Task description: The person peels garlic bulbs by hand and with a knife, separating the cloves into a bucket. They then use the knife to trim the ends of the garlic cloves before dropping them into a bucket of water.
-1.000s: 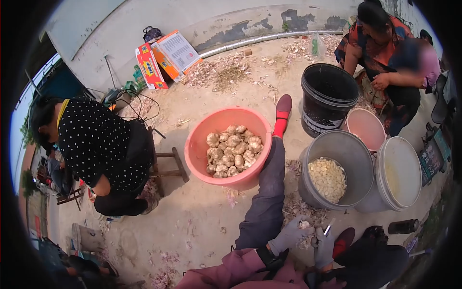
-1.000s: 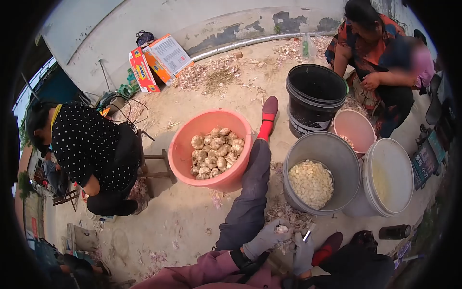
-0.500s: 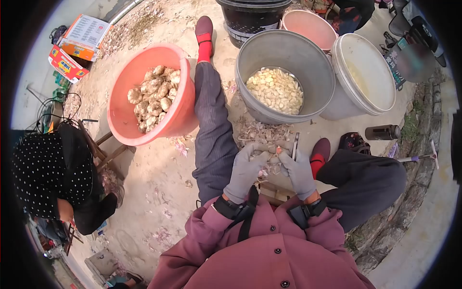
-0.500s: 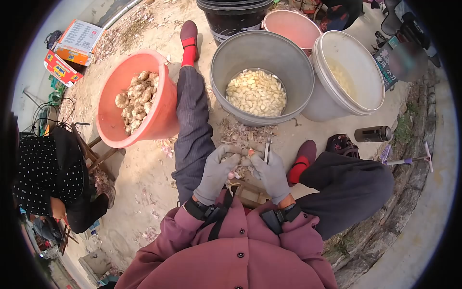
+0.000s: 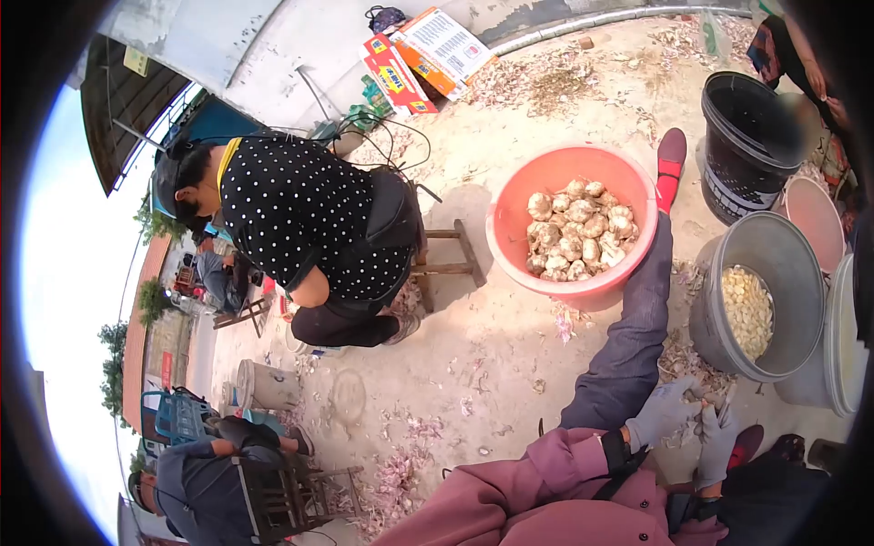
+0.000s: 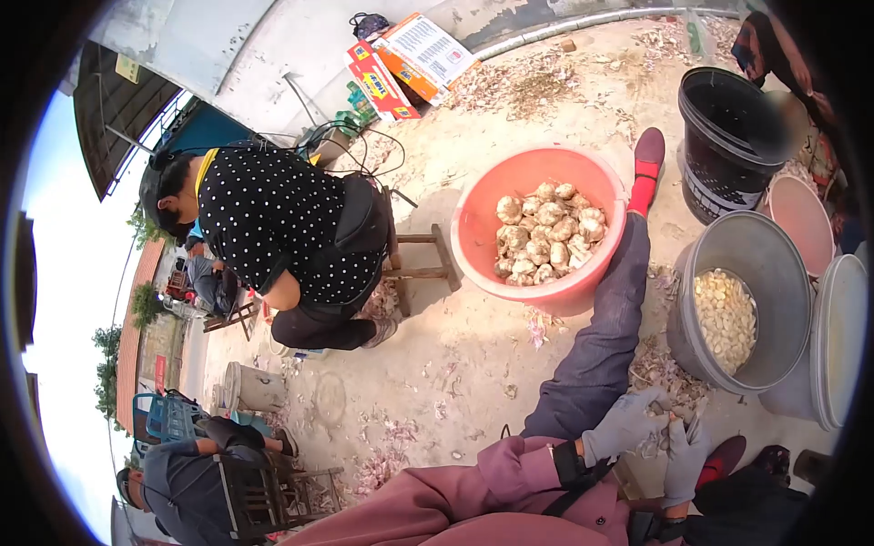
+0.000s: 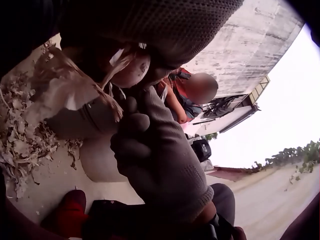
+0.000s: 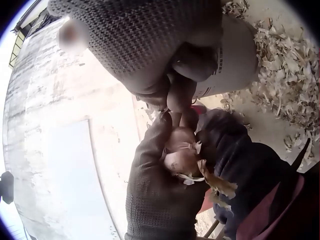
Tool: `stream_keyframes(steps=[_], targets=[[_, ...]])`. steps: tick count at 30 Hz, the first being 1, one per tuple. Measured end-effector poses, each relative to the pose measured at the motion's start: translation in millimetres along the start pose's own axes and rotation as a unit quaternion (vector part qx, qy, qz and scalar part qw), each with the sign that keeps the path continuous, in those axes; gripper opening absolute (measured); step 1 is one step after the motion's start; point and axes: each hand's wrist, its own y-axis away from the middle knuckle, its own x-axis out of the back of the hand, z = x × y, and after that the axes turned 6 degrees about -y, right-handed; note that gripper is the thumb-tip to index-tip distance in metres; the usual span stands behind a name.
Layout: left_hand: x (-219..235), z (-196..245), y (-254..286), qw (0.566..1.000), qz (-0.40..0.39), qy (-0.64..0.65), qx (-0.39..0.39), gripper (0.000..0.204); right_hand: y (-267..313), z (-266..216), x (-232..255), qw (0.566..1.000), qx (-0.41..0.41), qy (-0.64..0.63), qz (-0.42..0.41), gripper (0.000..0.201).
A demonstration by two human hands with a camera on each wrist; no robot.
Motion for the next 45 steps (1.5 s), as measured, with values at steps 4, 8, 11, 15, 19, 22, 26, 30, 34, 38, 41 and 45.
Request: stream_keyframes(steps=[4,8,11,15,19,22,26,30,34,38,41,45], targets=[[21,12,1,1.0,-0.002,0.0,-0.013,0.024,7,-25,-24,0.998,0.007,0.062,0.004,0.015],[34,18,6,0.999,-0.015,0.034,0.025,0.024,11,-20,-29,0.998,0.052,0.045,0.002,0.011],[31,12,10,0.997,0.028,0.011,-0.07,0.024,10,-23,-41,0.999,0.046,0.019,-0.007,0.01],[31,8,17,0.999,-0.016,0.02,-0.041,0.029,12,-15,-24,0.998,0.043,0.048,-0.028,0.011],[19,-10,20,0.999,0.009,-0.01,-0.049,0.031,17,-20,-22,0.998,0.009,0.044,-0.047,0.015],[21,-6,19,1.0,-0.014,0.001,-0.027,0.03,20,-22,-26,0.999,0.017,0.032,-0.031,0.016],[18,-7,20,0.999,-0.012,-0.002,-0.035,0.027,18,-6,-18,0.999,0.015,-0.009,-0.031,0.016],[20,2,24,0.997,-0.037,0.065,0.032,0.023,19,-11,-21,1.0,-0.003,0.019,-0.022,0.017],[23,9,24,0.998,0.005,0.041,0.045,0.024,18,-11,-25,0.999,-0.004,0.028,-0.022,0.019],[17,-3,21,0.998,-0.004,0.009,0.061,0.025,23,-30,-31,0.998,0.009,-0.027,0.054,0.016],[10,-13,22,0.995,-0.026,0.034,0.088,0.025,16,-16,-19,0.996,0.014,-0.024,0.084,0.019],[7,7,18,0.984,0.03,0.176,0.023,0.019,17,-19,-24,0.997,-0.013,-0.041,0.059,0.017]])
